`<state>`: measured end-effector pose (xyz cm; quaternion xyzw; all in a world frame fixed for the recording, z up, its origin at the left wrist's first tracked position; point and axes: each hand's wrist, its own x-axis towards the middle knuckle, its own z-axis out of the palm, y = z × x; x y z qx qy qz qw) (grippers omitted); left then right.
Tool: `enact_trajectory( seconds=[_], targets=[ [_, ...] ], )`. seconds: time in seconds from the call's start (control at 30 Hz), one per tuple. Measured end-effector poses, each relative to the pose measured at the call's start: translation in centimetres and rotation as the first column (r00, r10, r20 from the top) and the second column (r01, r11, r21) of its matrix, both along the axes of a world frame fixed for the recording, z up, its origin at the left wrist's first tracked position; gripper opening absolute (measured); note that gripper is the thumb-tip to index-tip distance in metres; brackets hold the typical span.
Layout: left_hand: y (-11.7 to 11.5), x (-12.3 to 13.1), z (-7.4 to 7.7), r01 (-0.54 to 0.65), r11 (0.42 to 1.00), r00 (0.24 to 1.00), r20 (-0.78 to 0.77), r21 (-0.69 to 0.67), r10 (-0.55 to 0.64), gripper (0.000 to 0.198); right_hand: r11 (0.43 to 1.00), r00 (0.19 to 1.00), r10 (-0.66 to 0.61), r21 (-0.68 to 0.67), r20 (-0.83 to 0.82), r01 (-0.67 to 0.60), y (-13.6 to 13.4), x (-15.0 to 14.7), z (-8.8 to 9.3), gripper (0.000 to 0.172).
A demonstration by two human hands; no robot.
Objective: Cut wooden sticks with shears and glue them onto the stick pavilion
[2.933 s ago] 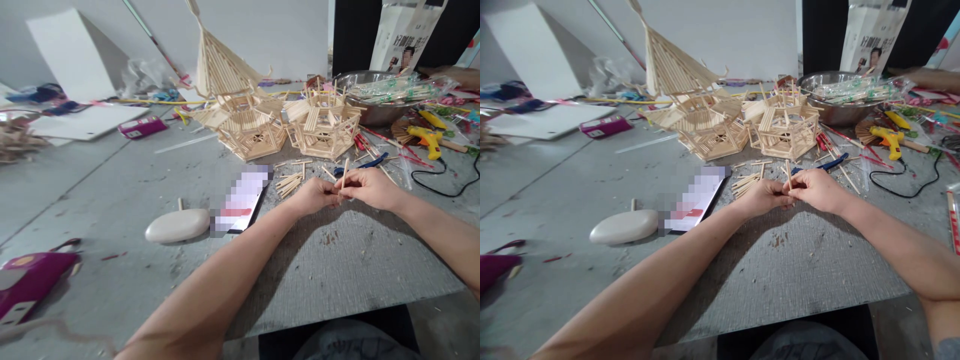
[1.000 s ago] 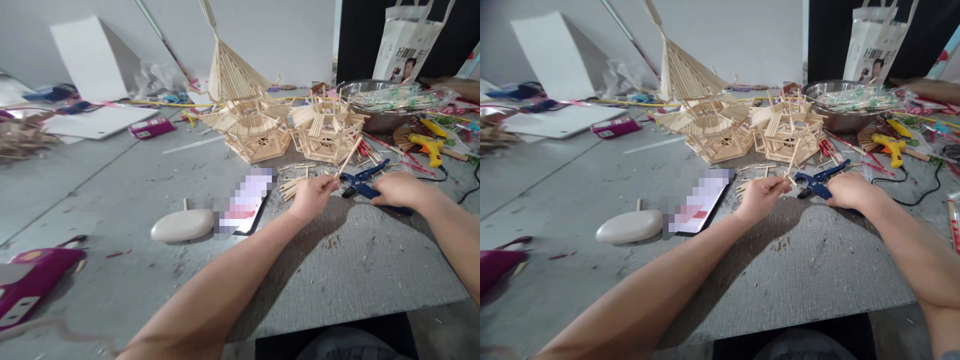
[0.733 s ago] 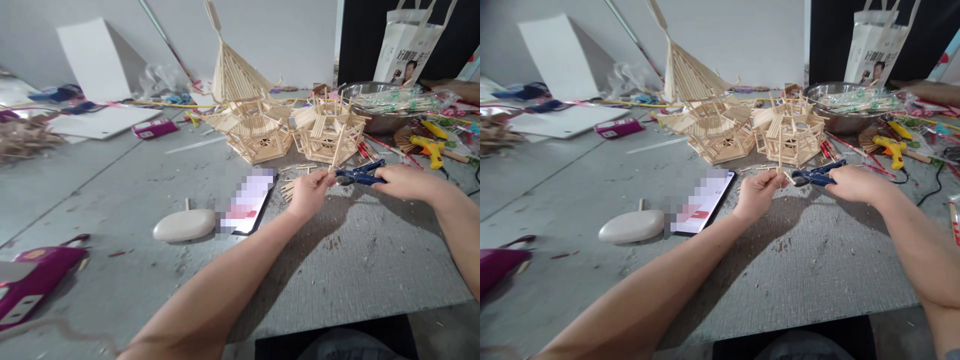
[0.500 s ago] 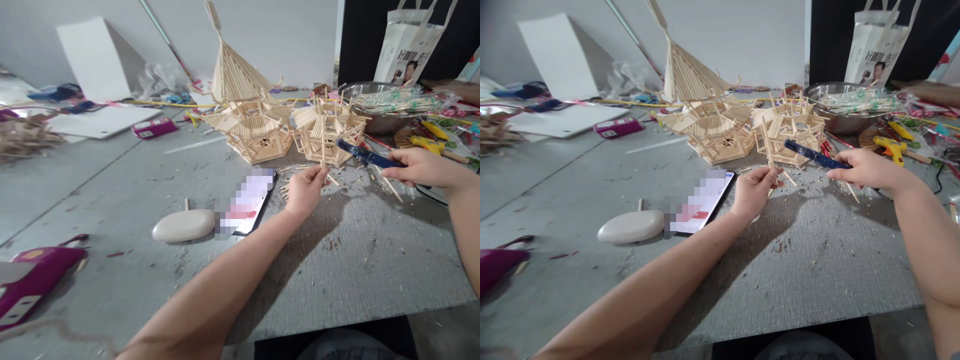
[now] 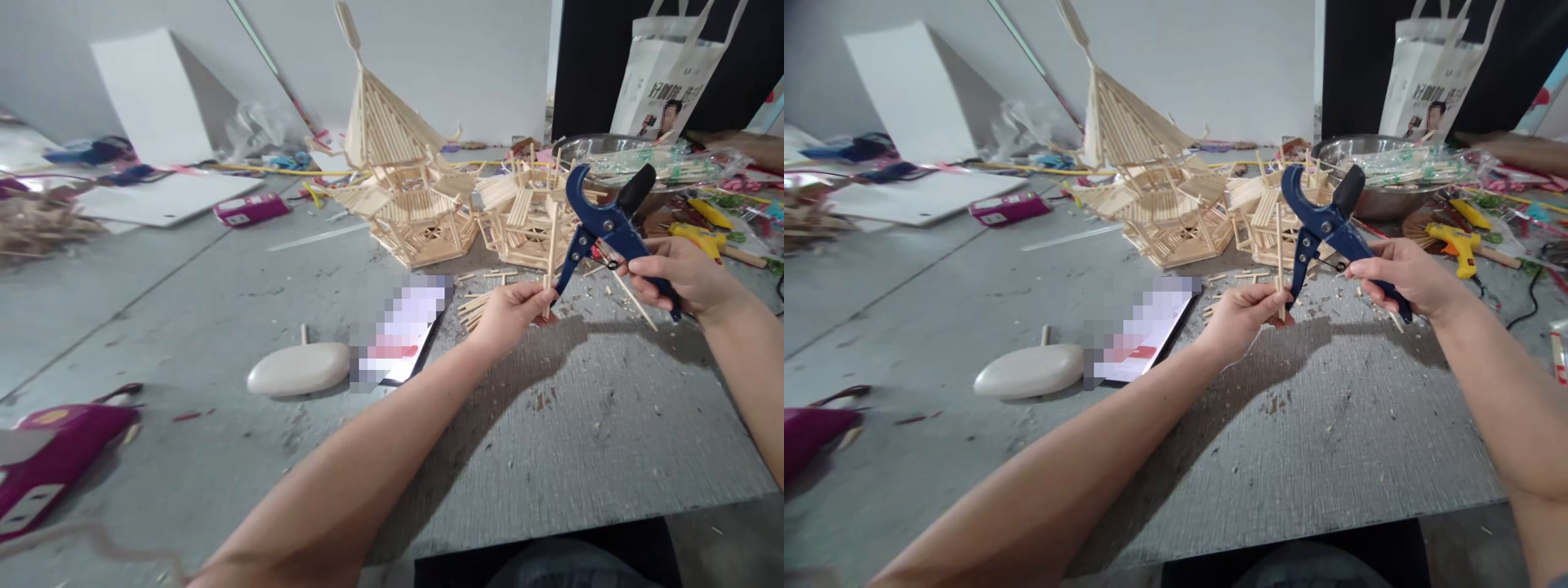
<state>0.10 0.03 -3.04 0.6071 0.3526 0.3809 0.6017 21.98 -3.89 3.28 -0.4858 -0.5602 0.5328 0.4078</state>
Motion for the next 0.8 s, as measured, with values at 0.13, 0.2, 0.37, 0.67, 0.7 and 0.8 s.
enact_trajectory(
  seconds=[0.13,0.2,0.37,0.67,0.7,0.8],
  targets=[
    [-0.5,0.2,0.2,-0.011,0.999,0.999,-0.044,0.036,0.012,0.020,0.998,0.998,-0.066,-0.003,0.003,0.066,0.5,-1.1,-1.2,0.015],
    [-0.8,0.3,0.3,-0.014,0.998,0.998,-0.065,0.065,0.018,0.020,0.994,0.995,-0.101,0.048,0.006,0.101,0.5,-2.0,-2.0,0.012],
    [-0.9,0.1,0.5,-0.039,0.991,0.998,-0.044,0.128,0.045,0.020,0.982,0.997,-0.056,0.177,-0.056,0.065,0.0,-3.8,-3.0,0.028],
    [-1.0,0.5,0.4,0.044,0.993,0.990,-0.140,0.105,-0.029,0.020,0.983,0.963,-0.076,0.180,0.257,0.030,-0.4,-4.5,-2.9,0.029],
    [-0.8,0.3,0.3,-0.002,0.992,0.990,-0.140,0.128,0.020,0.021,0.972,0.930,-0.138,0.227,0.340,0.061,-0.4,-4.6,-2.7,0.030],
    [0.1,-0.3,0.0,-0.159,0.942,0.957,-0.187,0.297,0.220,0.026,0.914,0.711,-0.356,0.383,0.606,0.131,-0.3,-4.6,-2.5,0.045]
  ],
)
